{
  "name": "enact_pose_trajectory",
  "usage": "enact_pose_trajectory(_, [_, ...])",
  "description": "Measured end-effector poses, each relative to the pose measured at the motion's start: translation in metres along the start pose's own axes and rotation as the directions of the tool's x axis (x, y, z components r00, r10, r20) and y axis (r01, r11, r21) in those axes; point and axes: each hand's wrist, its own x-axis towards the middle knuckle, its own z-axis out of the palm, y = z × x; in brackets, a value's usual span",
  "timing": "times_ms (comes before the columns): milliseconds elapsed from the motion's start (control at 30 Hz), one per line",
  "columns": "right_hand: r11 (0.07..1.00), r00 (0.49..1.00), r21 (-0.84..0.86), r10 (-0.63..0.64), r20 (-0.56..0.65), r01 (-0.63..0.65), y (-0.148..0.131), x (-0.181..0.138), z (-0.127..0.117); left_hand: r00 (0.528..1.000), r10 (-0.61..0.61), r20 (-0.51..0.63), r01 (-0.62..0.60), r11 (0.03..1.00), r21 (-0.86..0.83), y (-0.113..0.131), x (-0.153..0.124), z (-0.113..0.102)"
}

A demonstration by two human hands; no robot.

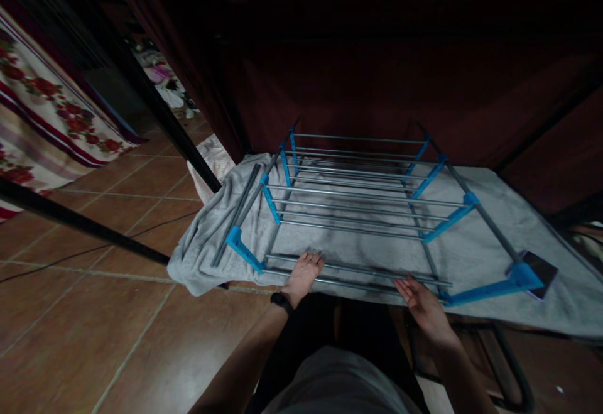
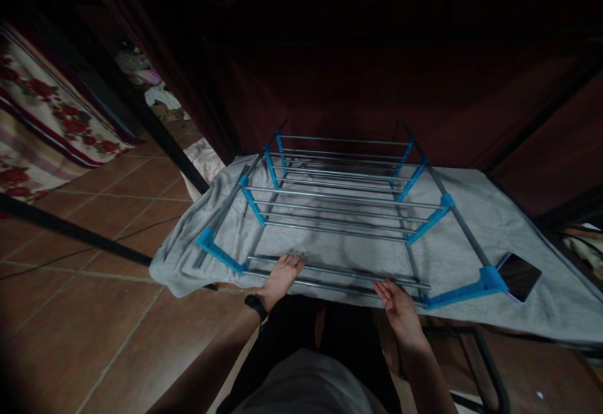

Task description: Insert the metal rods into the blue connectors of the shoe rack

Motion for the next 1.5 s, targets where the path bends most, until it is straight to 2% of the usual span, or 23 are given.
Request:
enact_pose_trajectory(300, [0.999, 0.999, 0.04, 0.025, -0.045, -0.023, -0.012, 0.011, 0.021, 0.998, -0.06, -0.01, 0.059, 0.998, -0.03, -0.011, 0.008, 0.004])
enact_pose_trajectory(600, [0.991, 0.996, 0.135, 0.005, -0.091, 0.007, -0.015, 0.007, 0.036, 0.966, -0.257, -0.033, 0.25, 0.958, -0.142, -0.02, 0.007, 0.015])
enact_pose_trajectory(833, [0.974, 0.994, 0.227, 0.018, -0.111, 0.008, -0.016, 0.006, 0.042, 0.952, -0.29, -0.095, 0.259, 0.933, -0.25, -0.033, 0.012, 0.028])
enact_pose_trajectory(1100, [0.96, 0.986, 0.28, 0.02, -0.167, 0.028, -0.028, 0.021, 0.046, 0.945, -0.305, -0.116, 0.279, 0.939, -0.2, -0.045, 0.015, 0.025])
enact_pose_trajectory(1333, [0.959, 0.988, 0.283, 0.018, -0.154, 0.027, -0.031, 0.037, 0.047, 0.937, -0.318, -0.144, 0.299, 0.944, -0.137, -0.045, 0.018, 0.023])
enact_pose_trajectory(1500, [0.963, 0.984, 0.27, 0.025, -0.178, 0.024, -0.025, 0.047, 0.045, 0.896, -0.407, -0.176, 0.386, 0.911, -0.142, -0.048, 0.018, 0.036])
